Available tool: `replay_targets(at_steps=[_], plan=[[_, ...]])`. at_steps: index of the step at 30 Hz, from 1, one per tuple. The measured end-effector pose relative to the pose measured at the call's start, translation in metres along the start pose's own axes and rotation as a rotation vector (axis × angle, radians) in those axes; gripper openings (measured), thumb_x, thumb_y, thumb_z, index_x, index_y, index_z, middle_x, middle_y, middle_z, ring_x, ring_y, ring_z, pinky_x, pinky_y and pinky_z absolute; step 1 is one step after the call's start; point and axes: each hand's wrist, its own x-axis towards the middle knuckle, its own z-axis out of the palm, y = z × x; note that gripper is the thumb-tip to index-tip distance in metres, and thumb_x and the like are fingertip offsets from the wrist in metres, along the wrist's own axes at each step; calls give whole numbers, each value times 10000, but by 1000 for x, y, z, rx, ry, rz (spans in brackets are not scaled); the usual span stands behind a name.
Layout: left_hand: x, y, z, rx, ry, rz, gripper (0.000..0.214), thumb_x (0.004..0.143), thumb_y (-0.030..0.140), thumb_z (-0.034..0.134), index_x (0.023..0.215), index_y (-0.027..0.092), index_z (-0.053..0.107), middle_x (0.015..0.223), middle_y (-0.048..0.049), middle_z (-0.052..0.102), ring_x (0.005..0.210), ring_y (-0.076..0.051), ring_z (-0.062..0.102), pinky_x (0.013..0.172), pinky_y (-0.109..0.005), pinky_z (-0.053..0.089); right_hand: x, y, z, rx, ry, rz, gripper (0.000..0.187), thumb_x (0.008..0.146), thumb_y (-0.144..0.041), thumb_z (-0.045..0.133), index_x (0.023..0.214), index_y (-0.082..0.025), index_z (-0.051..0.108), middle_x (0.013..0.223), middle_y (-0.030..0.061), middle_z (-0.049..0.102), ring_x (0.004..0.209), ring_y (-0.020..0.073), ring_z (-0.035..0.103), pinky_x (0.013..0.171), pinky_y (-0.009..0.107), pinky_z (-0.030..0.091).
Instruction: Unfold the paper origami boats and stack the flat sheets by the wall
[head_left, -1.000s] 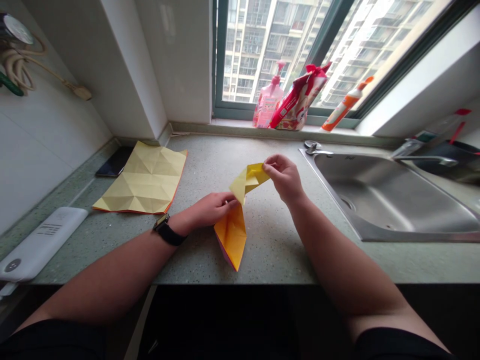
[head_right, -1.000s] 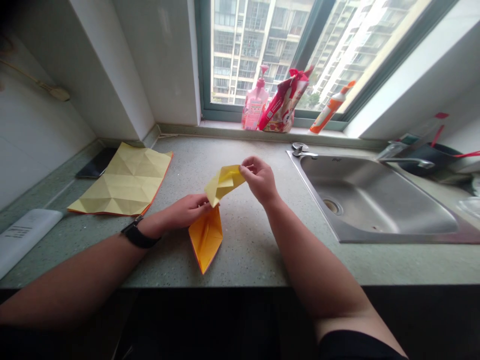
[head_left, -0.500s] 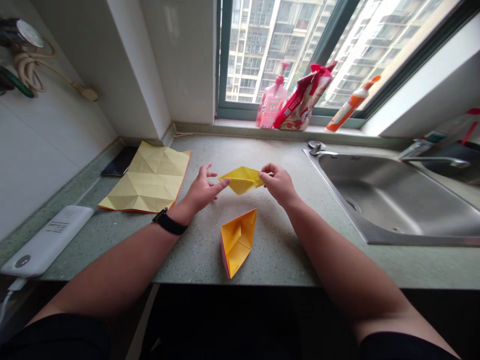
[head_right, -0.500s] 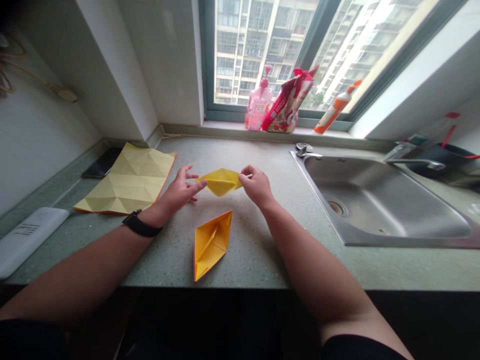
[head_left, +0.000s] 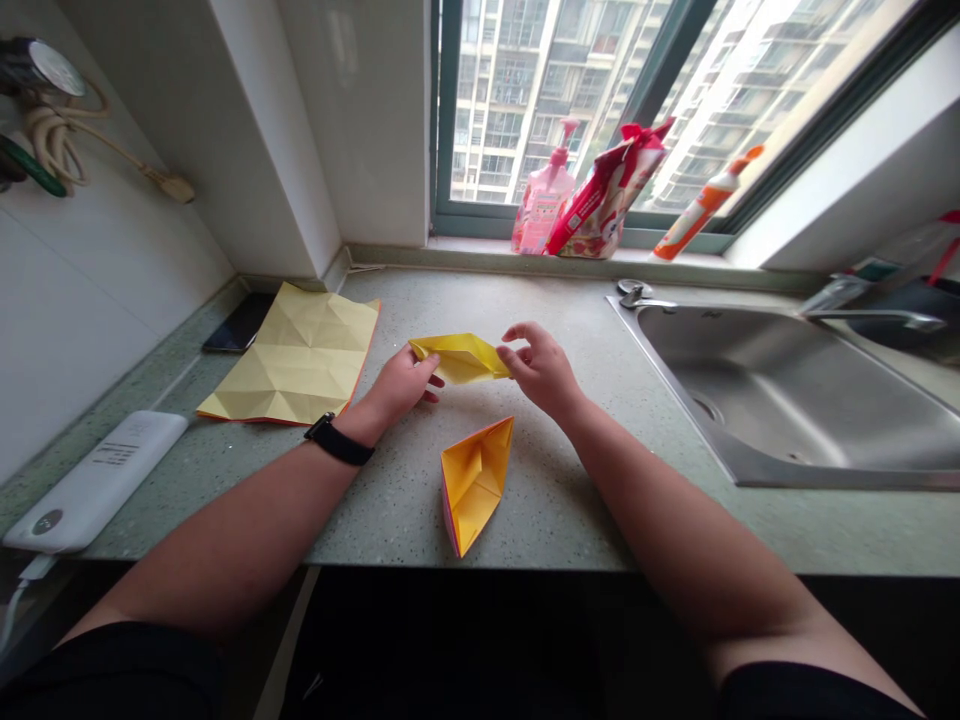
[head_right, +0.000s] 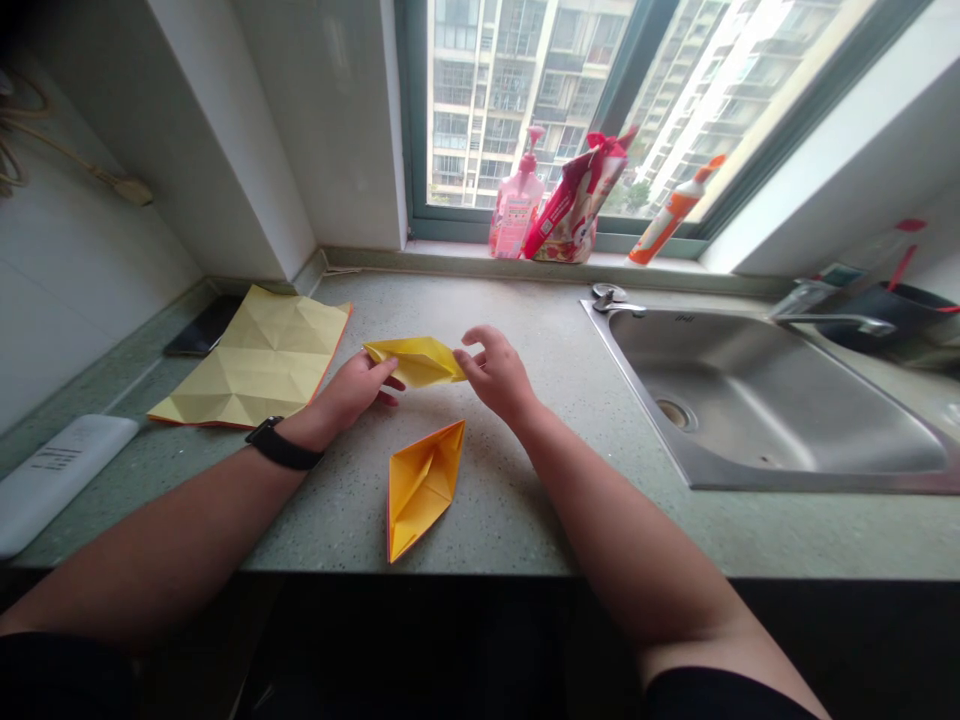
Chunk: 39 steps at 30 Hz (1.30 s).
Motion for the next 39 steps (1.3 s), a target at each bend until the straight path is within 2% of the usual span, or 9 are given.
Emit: replay_targets(at_steps=[4,8,15,18,21,23,27,35,39], plan=[[-2,6,0,-48,-9,-60,174,1070,220,579,1218,148,637,1261,-154,737,748,-152,732,520,-237,587,-3,0,-3,-69,-75,-232,301,1004,-562,685,1043,-264,662,1197,70,658,762,161,716,681,357,638],[0,6,0,-28,8,-80,154,1080,236,567,1201,161,626,1237,-148,731,742,-157,727,505,-233,572,-6,0,-6,-122,-127,-324,248,1013,-493,691,943,-255,692,1248,84,656,827,176,712,693,383,662],[4,-5,-4,97,58,-8,255,1072,365,607,1228,169,654,1188,-146,766,727,-191,737,498,-250,551,-6,-1,-11,-190,-186,-316,144,962,-406,752,925,-267,759,1220,80,685,928,217,702,809,435,647],[5,-10,-6,237,87,92,276,1047,433,648,1139,178,700,1042,-110,791,702,-204,726,521,-263,539,-5,-6,-6,-185,-187,-336,145,986,-405,730,926,-277,764,1195,84,699,1037,253,706,893,462,630],[4,-11,-6,361,128,229,284,1034,472,661,1037,194,720,960,-97,793,805,-235,743,631,-281,561,0,-15,4,-157,-143,-383,138,1002,-391,723,931,-280,764,1179,89,714,1096,271,701,965,479,606],[4,-9,-6,435,159,294,285,1036,475,648,1000,201,718,935,-100,786,876,-255,744,692,-296,563,5,-24,11,-140,-101,-434,123,1003,-371,726,935,-276,764,1176,93,716,1121,277,697,996,482,589],[3,-2,-9,561,190,340,260,1042,444,616,976,209,705,904,-91,770,873,-258,728,735,-313,529,19,-42,23,-157,-83,-502,82,986,-345,754,944,-278,773,1190,83,708,1095,265,692,1000,470,575],[4,3,-15,707,210,363,201,1057,375,578,961,230,678,912,-92,768,875,-271,731,738,-320,486,40,-50,58,-260,-36,-425,66,929,-295,799,865,-276,795,1152,88,700,1079,297,653,1005,509,575],[3,2,-15,670,169,413,196,1070,362,575,1110,216,700,991,-98,778,927,-270,733,798,-329,519,42,-46,61,-170,-1,-390,104,946,-278,749,853,-270,794,1113,88,708,1056,278,672,991,485,594]])
